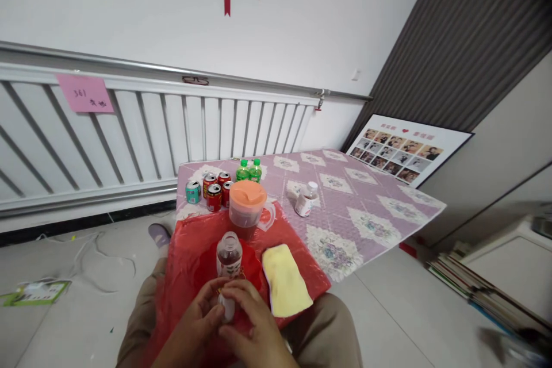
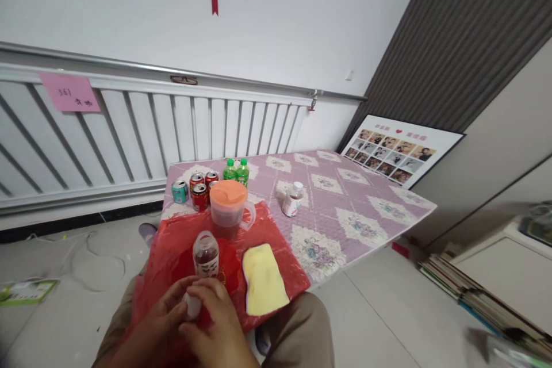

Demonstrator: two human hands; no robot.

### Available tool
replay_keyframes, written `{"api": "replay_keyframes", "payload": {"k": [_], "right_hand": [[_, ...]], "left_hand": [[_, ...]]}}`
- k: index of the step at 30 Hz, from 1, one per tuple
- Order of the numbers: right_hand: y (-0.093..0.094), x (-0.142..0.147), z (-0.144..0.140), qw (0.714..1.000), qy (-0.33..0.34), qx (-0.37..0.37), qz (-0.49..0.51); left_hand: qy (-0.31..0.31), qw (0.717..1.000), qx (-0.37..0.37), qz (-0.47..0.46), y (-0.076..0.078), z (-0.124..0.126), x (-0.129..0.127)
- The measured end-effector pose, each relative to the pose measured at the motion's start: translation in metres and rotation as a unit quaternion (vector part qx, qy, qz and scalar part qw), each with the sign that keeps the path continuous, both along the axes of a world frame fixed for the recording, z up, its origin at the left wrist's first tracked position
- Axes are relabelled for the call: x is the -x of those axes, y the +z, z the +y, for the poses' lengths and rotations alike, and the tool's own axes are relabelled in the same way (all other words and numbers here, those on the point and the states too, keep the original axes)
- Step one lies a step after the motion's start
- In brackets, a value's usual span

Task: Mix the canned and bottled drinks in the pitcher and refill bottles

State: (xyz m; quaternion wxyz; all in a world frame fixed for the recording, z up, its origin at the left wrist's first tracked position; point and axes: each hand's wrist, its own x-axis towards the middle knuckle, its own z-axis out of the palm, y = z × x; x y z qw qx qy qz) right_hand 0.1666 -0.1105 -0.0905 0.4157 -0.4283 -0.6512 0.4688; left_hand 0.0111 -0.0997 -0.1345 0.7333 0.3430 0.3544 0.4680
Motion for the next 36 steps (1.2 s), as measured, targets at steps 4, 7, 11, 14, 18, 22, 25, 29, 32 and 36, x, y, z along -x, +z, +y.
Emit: {"api": "replay_keyframes", "payload": {"k": [4, 7, 11, 14, 18, 22, 25, 29, 32, 36], "right_hand": [[-0.008, -0.003, 0.000, 0.999, -0.010, 0.028, -0.017], [-0.015, -0.005, 0.000, 0.999, -0.023, 0.034, -0.026], [-0.026, -0.014, 0.001, 0.998, -0.057, 0.036, -0.008], [-0.032, -0.027, 0.012, 0.985, -0.145, 0.077, 0.047], [-0.025, -0.037, 0.039, 0.966, -0.228, 0.085, 0.087], [-0.002, -0.027, 0.066, 0.980, -0.190, 0.032, 0.049], [0.016, -0.015, 0.082, 0.988, -0.151, -0.026, -0.008], [0.033, -0.007, 0.102, 0.983, -0.098, -0.100, -0.118], [0.042, -0.007, 0.113, 0.974, -0.045, -0.132, -0.180], [0.053, -0.005, 0.122, 0.959, 0.029, -0.160, -0.230]], "left_hand": [[-0.026, 0.999, 0.000, -0.033, -0.003, -0.005, -0.003], [-0.016, 0.999, -0.010, -0.038, -0.006, -0.008, -0.008], [-0.038, 0.998, -0.050, -0.001, -0.008, -0.007, -0.004], [0.019, 0.986, -0.111, 0.120, 0.000, 0.000, 0.008], [0.153, 0.928, -0.165, 0.297, 0.013, 0.022, 0.022], [0.197, 0.888, -0.214, 0.356, 0.006, 0.051, 0.015], [0.205, 0.875, -0.229, 0.373, -0.006, 0.069, 0.004], [0.196, 0.882, -0.225, 0.365, -0.015, 0.080, -0.006], [0.191, 0.890, -0.223, 0.349, -0.015, 0.083, -0.009], [0.185, 0.892, -0.215, 0.351, -0.014, 0.086, -0.009]]}}
